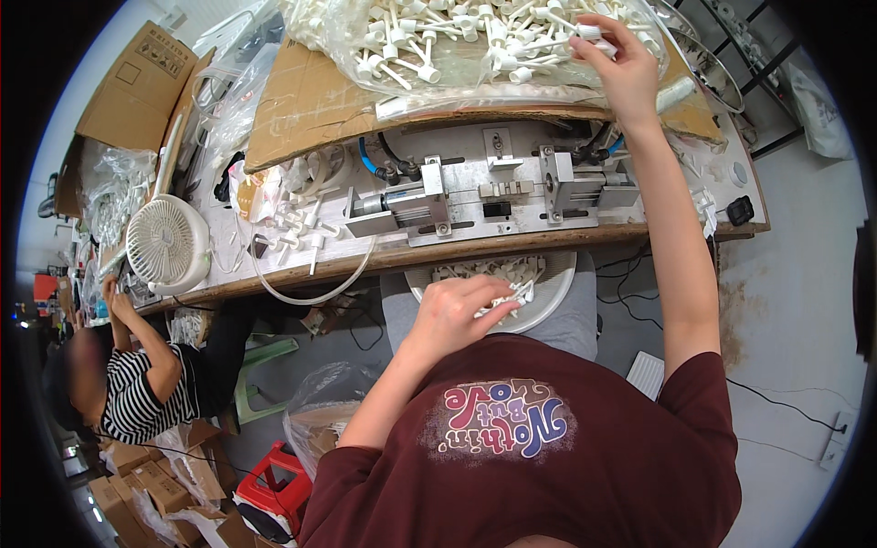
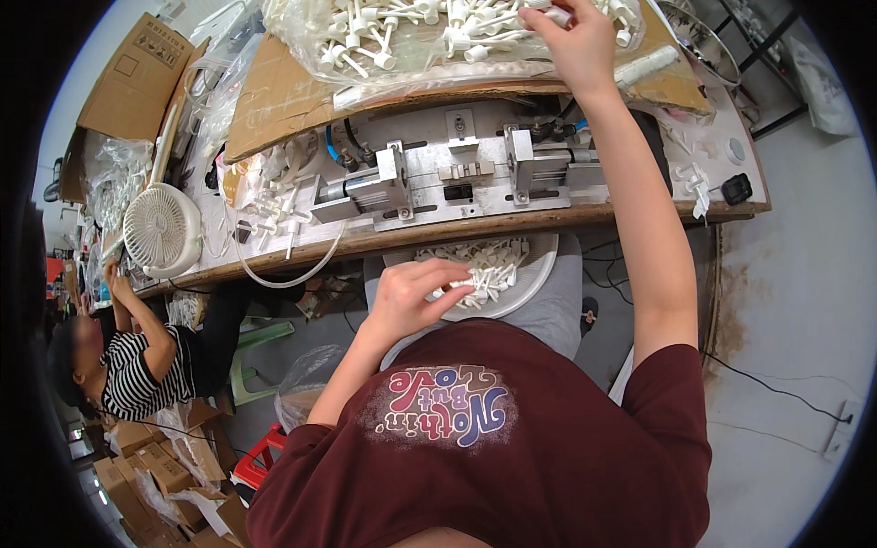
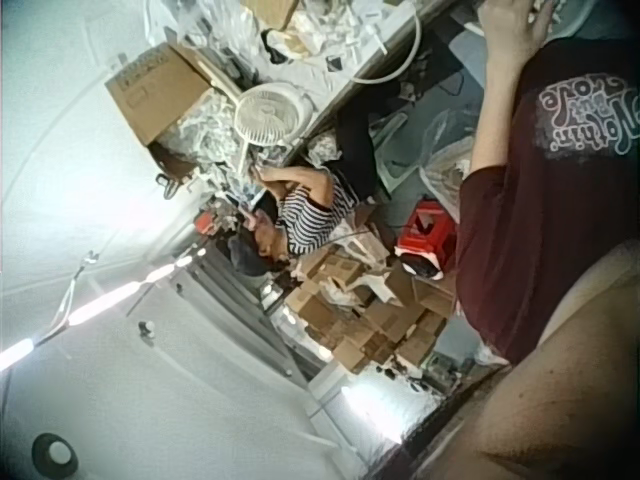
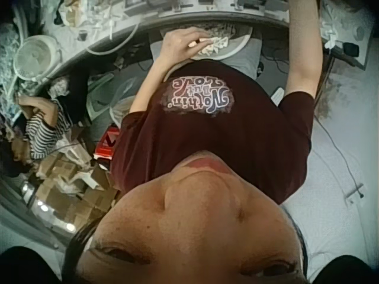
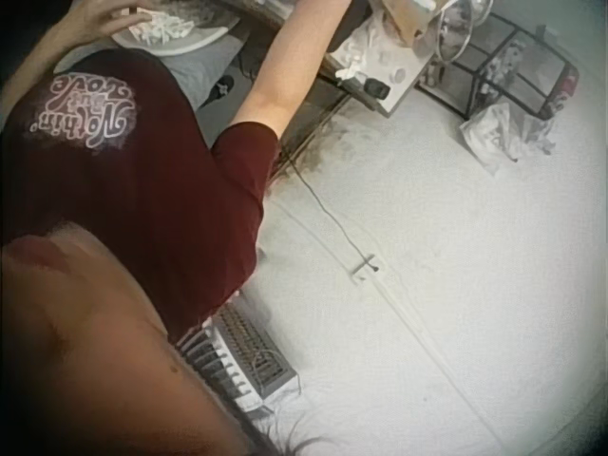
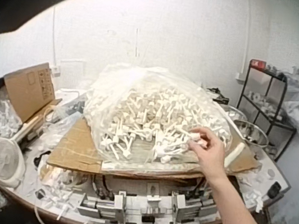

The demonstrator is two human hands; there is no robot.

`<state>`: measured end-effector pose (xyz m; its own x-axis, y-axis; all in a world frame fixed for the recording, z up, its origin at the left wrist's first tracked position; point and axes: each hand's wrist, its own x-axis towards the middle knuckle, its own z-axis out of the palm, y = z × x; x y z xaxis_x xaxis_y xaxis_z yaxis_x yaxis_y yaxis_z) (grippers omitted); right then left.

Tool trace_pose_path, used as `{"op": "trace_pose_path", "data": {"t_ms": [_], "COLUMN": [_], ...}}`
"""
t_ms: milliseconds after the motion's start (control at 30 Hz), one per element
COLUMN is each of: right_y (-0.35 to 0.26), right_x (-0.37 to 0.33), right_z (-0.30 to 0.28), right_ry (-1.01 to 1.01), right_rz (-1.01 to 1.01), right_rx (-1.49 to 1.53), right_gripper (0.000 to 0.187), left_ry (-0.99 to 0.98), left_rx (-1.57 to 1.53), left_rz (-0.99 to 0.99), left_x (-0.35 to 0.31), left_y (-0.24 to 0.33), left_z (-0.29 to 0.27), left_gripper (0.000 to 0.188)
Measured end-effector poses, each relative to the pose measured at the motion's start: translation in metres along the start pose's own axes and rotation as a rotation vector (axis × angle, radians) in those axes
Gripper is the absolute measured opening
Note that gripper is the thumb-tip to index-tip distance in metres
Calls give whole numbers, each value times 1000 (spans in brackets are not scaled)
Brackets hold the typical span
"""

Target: Assembling small white plastic components using a pneumatic jig.

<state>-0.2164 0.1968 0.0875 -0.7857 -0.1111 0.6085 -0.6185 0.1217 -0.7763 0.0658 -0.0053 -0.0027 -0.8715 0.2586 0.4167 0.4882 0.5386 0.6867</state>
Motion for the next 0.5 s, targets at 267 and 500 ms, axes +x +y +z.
{"op": "trace_pose_path", "data": {"t_ms": [267, 500], "right_y": [19, -14], "right_x": [-16, -41], "right_z": [-8, -9], "right_ry": [16, 96], "right_rz": [378, 410], "right_rx": [338, 700], "right_gripper": [32, 31], "left_ry": [199, 155], "left_rx": [-298, -498], "left_rz": [-228, -362], "left_x": [33, 27], "left_y": [7, 9], "left_z": [-8, -7], "left_gripper": [24, 37]}}
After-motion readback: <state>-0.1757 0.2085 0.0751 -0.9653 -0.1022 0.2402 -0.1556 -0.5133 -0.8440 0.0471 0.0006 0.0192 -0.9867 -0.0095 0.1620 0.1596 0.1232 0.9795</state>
